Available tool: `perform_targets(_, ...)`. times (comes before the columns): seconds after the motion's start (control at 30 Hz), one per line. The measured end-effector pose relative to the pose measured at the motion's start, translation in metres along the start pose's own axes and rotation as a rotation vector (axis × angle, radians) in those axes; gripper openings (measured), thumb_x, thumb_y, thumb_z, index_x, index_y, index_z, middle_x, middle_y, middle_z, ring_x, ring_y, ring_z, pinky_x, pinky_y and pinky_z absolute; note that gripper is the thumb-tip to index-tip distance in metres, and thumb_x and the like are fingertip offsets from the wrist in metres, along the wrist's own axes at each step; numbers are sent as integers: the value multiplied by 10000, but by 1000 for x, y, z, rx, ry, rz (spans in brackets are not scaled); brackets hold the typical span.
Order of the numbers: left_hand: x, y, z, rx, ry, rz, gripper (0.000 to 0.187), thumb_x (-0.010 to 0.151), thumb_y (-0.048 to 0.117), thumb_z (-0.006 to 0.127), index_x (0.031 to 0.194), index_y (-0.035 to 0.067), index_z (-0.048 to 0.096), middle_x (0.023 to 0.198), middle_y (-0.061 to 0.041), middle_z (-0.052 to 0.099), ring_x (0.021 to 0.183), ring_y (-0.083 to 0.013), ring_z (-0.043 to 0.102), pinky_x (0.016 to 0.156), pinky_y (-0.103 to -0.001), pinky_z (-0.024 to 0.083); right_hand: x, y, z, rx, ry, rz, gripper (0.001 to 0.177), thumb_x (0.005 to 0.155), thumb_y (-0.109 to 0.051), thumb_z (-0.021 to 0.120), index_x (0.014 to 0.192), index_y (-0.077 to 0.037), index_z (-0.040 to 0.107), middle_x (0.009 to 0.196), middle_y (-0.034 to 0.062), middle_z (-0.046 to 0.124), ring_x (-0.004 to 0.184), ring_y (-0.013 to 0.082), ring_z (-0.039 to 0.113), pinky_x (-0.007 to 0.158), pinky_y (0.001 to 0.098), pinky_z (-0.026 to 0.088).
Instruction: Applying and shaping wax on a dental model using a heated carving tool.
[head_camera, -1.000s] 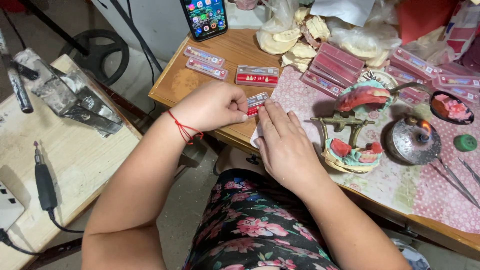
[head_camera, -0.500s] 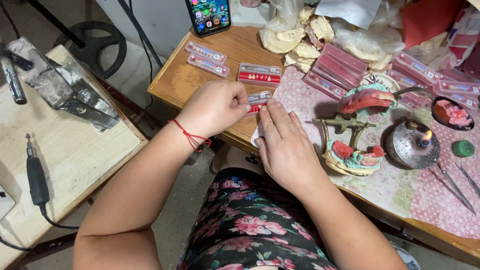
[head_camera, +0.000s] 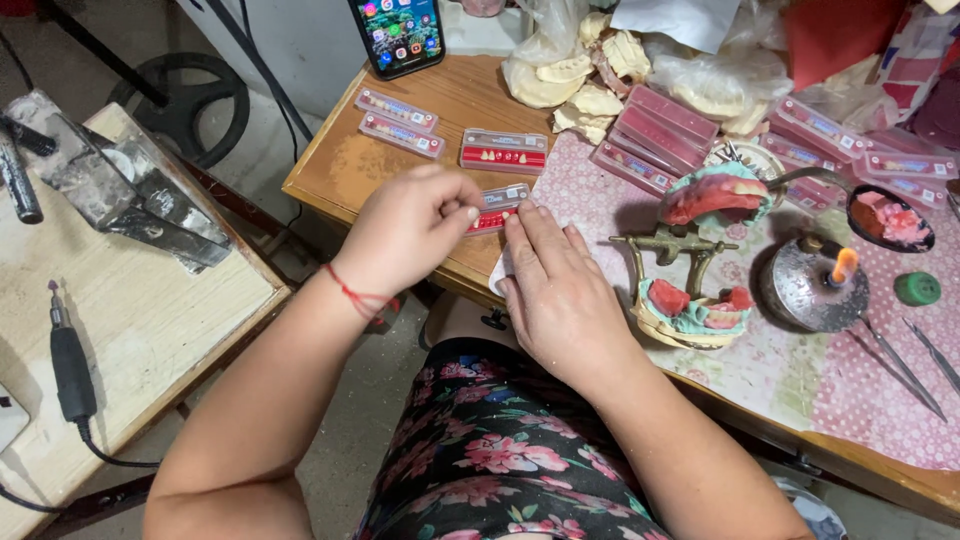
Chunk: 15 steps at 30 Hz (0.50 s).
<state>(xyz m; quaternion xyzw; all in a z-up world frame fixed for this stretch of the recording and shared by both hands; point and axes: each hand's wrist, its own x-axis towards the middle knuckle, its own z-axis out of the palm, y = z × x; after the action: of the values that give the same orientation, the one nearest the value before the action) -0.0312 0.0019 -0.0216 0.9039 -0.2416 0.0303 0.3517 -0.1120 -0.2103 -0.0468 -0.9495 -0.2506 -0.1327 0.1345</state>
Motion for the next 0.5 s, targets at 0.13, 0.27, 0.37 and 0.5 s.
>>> perform_targets(0.13,-21,4,0,155,64,152,84,917,207,734,979,183,786,910,-78,708,893,-336,714,770,-462,575,0,0,-2,-15,15,-12,684,937,-284,678,1529,3,486,1557,230,488,1430,381,508,1178,525,381)
perform_targets(0.27,-31,-1,9,450,201,348,90,944,274,734,959,186,743,968,-9,673,921,-224,697,763,-338,576,0,-1,0,-4,42,-7,661,935,-269,678,1517,-3,511,1539,218,515,1411,374,532,1170,515,395)
perform_targets(0.37,-31,-4,13,578,246,401,104,978,295,691,916,212,695,987,26,639,934,-187,675,741,-311,569,-1,-1,0,-9,73,0,618,935,-254,678,1495,-27,548,1520,183,547,1390,338,561,1156,490,418)
perform_targets(0.5,-24,-8,3,378,127,331,185,923,302,766,1022,160,698,1187,-60,655,1095,-319,659,835,-447,577,-5,2,4,62,130,45,484,943,-198,634,1417,-100,615,1448,115,626,1331,279,621,1123,456,466)
